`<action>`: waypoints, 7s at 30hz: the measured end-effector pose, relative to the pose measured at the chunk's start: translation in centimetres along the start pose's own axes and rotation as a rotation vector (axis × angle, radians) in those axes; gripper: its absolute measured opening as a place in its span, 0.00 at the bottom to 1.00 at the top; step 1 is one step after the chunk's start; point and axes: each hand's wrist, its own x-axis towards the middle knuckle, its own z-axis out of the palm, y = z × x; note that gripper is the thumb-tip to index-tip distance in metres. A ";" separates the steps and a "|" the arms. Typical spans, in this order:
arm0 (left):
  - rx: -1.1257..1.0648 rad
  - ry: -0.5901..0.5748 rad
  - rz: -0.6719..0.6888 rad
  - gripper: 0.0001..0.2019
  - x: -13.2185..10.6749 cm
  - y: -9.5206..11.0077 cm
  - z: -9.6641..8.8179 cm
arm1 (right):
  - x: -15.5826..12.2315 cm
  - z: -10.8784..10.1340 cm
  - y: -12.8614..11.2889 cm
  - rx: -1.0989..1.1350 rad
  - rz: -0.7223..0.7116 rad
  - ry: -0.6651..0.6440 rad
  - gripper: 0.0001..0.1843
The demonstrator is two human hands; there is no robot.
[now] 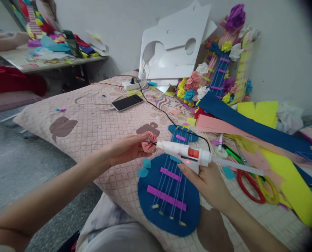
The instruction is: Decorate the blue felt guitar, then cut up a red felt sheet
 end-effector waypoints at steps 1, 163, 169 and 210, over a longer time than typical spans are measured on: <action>0.009 -0.007 0.003 0.12 0.0 0.0 0.0 | 0.0 0.1 0.0 0.004 0.001 0.005 0.14; 0.571 0.142 -0.156 0.20 6.2 -0.2 0.2 | -2.4 -0.8 7.1 1.267 0.417 0.401 0.17; 0.505 0.099 -0.241 0.26 6.6 -0.2 1.1 | -1.7 -0.2 6.6 1.336 0.430 0.394 0.17; 0.575 0.047 -0.240 0.17 6.7 -0.5 -0.3 | 3.3 -8.0 6.6 1.136 0.176 0.571 0.16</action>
